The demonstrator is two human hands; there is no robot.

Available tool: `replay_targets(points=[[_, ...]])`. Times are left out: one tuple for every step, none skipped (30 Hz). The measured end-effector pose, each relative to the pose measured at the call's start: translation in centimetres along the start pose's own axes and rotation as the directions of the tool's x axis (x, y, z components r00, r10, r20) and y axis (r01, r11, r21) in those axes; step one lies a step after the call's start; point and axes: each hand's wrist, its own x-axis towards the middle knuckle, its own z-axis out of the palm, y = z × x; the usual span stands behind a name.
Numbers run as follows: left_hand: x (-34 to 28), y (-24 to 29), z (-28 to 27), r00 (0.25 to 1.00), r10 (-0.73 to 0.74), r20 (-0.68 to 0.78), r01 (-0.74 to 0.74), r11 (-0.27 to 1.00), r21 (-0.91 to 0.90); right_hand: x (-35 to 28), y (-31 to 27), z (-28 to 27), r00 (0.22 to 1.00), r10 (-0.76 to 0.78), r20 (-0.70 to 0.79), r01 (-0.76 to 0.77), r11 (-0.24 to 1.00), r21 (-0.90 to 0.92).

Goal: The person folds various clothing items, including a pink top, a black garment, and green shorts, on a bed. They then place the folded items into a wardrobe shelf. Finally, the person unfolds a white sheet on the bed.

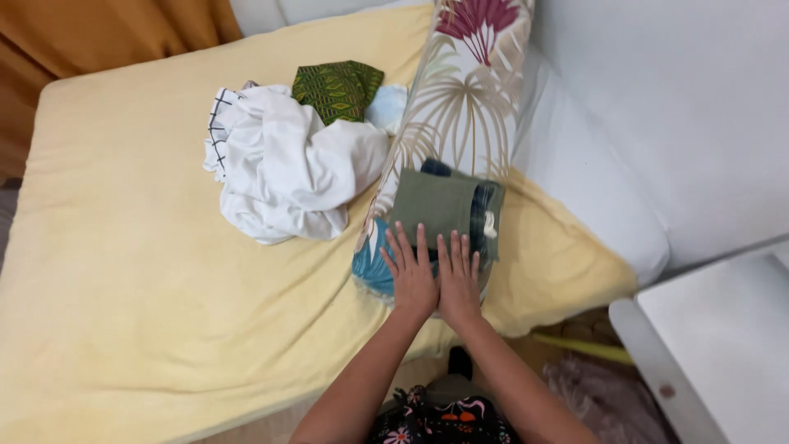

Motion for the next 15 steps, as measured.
replay_targets(points=[[1.7, 0.5, 0.5, 1.0, -0.018, -0.013, 0.018, 1.0, 0.002, 1.7, 1.3, 0.0, 1.0, -0.021, 0.006, 0.021, 1.0, -0.001], [3.2, 0.8, 1.0, 1.0, -0.023, 0.003, 0.023, 1.0, -0.017, 3.2, 2.5, 0.1, 0.999, -0.035, 0.002, 0.035, 0.999, -0.006], [4.6, 1.1, 1.5, 0.999, -0.028, 0.018, 0.029, 0.999, -0.037, 4.8, 3.7, 0.4, 0.999, -0.049, -0.003, 0.049, 0.999, -0.011], [5.7, 1.2, 2.2, 0.999, -0.047, 0.011, 0.047, 0.998, -0.033, 6.0, 4.9, 0.6, 0.998, -0.067, 0.008, 0.067, 0.998, -0.008], [6.9, 1.2, 2.9, 0.999, -0.052, 0.009, 0.052, 0.998, -0.022, 7.2, 5.9, 0.8, 0.996, -0.092, -0.001, 0.092, 0.993, -0.071], [8.4, 1.0, 3.4, 0.998, -0.057, 0.005, 0.057, 0.998, -0.011, 8.9, 6.8, 1.0, 0.993, -0.12, -0.011, 0.118, 0.984, -0.133], [9.1, 0.6, 4.2, 0.997, -0.076, -0.004, 0.076, 0.997, -0.007, 10.0, 7.3, 0.9, 0.99, -0.139, -0.002, 0.138, 0.982, -0.129], [10.0, 0.1, 5.0, 0.996, -0.093, -0.003, 0.093, 0.995, 0.028, 11.3, 7.8, 1.0, 0.987, -0.161, 0.015, 0.161, 0.974, -0.157], [10.9, -0.5, 5.9, 0.994, -0.11, -0.001, 0.11, 0.992, 0.062, 12.7, 8.2, 1.0, 0.983, -0.183, 0.032, 0.185, 0.965, -0.185], [11.0, -0.8, 6.2, 0.992, -0.128, -0.013, 0.128, 0.989, 0.068, 12.8, 8.7, 1.2, 0.979, -0.203, 0.038, 0.206, 0.962, -0.179], [11.1, -1.1, 6.5, 0.994, -0.074, 0.077, 0.065, 0.992, 0.112, 12.9, 9.2, 1.4, 0.973, -0.223, 0.064, 0.231, 0.96, -0.161], [11.4, -1.7, 6.9, 0.986, -0.02, 0.167, -0.005, 0.989, 0.15, 13.2, 9.5, 1.8, 0.966, -0.243, 0.083, 0.253, 0.957, -0.143], [11.8, -1.8, 6.7, 0.988, -0.032, 0.152, 0.008, 0.987, 0.158, 13.6, 9.8, 2.1, 0.961, -0.263, 0.081, 0.272, 0.952, -0.139], [11.9, -1.7, 6.4, 0.983, -0.02, 0.183, -0.007, 0.99, 0.143, 13.4, 9.9, 2.3, 0.966, -0.245, 0.086, 0.253, 0.961, -0.109], [11.9, -1.7, 6.1, 0.977, -0.008, 0.214, -0.02, 0.992, 0.127, 13.3, 10.1, 2.6, 0.97, -0.226, 0.093, 0.234, 0.969, -0.08]])
